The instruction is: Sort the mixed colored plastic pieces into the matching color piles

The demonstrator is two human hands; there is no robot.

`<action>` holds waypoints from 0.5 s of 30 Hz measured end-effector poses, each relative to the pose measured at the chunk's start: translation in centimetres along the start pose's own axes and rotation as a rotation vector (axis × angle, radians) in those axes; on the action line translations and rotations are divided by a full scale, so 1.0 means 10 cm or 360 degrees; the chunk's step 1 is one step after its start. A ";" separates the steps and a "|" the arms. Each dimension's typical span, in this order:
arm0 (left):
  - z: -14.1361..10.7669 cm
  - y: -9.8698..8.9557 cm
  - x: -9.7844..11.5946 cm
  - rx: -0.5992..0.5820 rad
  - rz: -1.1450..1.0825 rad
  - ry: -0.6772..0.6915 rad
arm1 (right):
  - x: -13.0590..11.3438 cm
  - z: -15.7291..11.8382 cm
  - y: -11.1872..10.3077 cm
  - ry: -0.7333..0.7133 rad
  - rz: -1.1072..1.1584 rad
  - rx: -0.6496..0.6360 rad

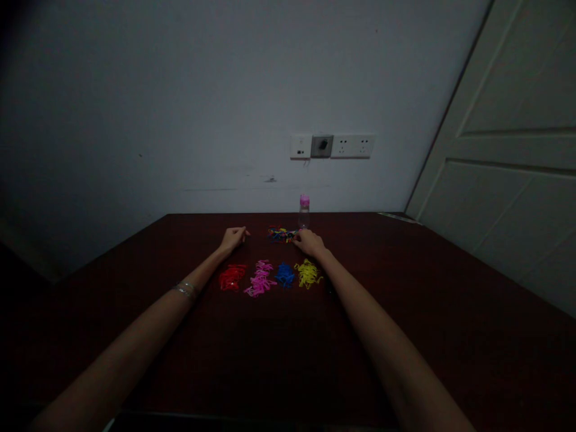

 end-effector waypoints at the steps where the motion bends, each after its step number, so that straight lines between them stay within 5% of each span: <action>1: 0.00 0.00 0.00 0.0002 0.0008 -0.0001 | 0.00 0.00 -0.01 0.0016 -0.0004 0.0015; 15: 0.00 -0.01 -0.01 0.0004 0.0023 0.0014 | 0.18 -0.21 -0.17 -0.0273 0.0655 0.0077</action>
Point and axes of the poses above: each hand's wrist, its own z-axis towards the middle knuckle, its own y-axis out of the palm, x = y × z, the point moved 7 cm from there along z, towards the middle knuckle
